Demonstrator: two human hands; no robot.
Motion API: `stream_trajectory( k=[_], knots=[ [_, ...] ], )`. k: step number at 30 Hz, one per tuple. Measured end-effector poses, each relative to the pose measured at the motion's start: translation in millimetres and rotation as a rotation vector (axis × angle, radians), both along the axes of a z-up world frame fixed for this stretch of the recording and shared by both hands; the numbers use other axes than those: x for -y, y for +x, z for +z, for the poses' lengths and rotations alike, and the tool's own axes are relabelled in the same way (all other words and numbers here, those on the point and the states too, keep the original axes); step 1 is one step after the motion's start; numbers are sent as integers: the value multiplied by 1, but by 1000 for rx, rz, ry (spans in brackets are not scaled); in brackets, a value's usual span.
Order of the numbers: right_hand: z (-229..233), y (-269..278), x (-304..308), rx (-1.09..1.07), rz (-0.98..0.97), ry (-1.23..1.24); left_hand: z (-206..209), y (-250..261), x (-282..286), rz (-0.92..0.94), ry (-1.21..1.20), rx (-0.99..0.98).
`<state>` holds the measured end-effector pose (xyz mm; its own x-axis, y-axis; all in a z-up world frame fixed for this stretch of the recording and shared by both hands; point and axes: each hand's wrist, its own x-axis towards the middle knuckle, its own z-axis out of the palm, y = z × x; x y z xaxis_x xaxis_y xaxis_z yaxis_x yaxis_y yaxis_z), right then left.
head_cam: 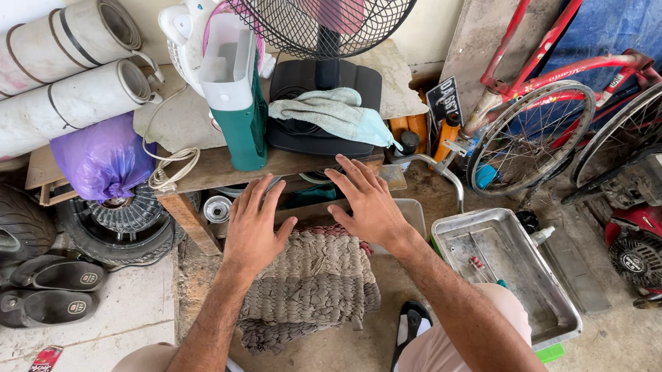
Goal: The person disassembles a table fan by removing the front grille, the central cap, and the fan blade. They wipe the fan blade with a cloth and place the removed parts into a nearby tray.
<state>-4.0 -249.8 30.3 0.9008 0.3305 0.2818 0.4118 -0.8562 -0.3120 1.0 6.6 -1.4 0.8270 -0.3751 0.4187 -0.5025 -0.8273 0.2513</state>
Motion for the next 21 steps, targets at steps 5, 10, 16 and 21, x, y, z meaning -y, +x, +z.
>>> stream_trajectory(
  k=[5,10,16,21],
  knots=[
    [0,-1,-1,9,22,-4,1,1,0,3,6,9],
    [2,0,-1,-3,27,-6,2,2,-1,3,-7,7],
    [6,2,-4,20,48,-7,4,5,-2,-10,-27,38],
    [10,2,-9,12,67,14,8,7,-3,-5,-44,54]
  ],
)
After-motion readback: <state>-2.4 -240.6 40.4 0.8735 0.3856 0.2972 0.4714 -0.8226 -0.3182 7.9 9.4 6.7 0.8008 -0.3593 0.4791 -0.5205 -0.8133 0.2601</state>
